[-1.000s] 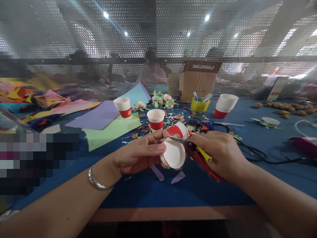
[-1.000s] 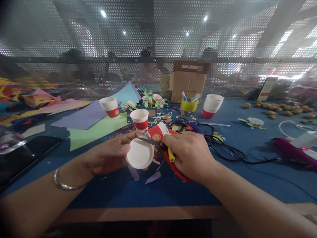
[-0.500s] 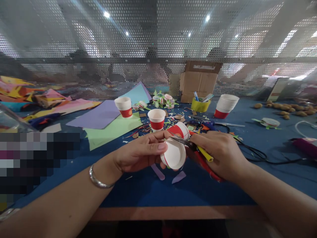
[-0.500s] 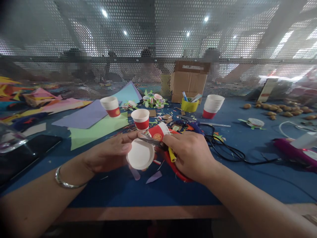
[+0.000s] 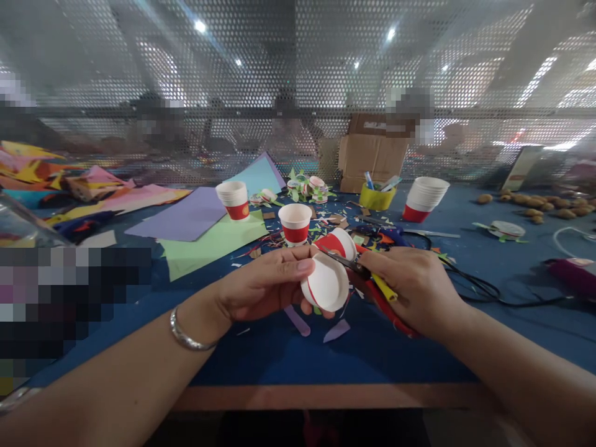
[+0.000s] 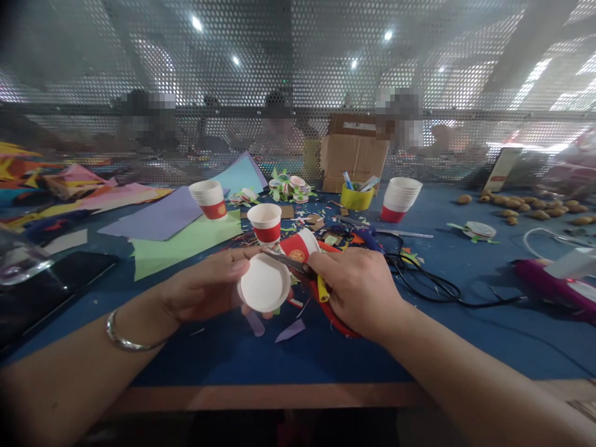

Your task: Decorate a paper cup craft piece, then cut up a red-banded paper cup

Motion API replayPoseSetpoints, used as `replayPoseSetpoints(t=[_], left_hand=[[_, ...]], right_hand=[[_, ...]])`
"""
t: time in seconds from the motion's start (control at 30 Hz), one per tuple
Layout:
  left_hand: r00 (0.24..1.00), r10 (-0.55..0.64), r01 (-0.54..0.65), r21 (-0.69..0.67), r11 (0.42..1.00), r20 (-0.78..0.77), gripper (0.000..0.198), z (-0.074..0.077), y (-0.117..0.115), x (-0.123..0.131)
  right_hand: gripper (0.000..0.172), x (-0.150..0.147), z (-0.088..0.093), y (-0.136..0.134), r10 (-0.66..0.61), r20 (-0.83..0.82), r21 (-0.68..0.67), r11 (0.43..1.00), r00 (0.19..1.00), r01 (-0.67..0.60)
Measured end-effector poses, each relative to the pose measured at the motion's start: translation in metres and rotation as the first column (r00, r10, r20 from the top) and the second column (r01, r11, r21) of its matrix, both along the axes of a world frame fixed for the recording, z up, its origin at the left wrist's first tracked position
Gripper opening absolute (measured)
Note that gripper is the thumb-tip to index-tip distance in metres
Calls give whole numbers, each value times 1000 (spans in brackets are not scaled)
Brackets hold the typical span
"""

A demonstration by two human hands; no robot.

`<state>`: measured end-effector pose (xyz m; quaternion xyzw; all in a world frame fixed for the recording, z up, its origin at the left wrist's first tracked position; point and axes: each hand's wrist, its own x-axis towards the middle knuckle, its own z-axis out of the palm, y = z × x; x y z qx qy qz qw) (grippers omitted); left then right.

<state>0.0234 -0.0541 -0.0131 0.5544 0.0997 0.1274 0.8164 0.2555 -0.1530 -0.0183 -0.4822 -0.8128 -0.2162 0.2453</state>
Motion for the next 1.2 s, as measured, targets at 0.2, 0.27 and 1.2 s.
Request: replayPoseSetpoints(t=[0.2, 0.27, 1.2], left_hand=[[1000, -11, 11, 11, 1000, -11, 44, 2, -1, 3], [999, -1, 2, 12, 1000, -33, 43, 4, -1, 2], [717, 697, -220, 938, 267, -31, 20, 2, 27, -12]], right_hand=[[15, 1, -1, 0, -25, 7, 6, 1000, 1000, 25], [16, -1, -2, 0, -32, -20, -2, 999, 999, 32], [33, 19, -20, 43, -302, -505, -380, 919, 809, 106]])
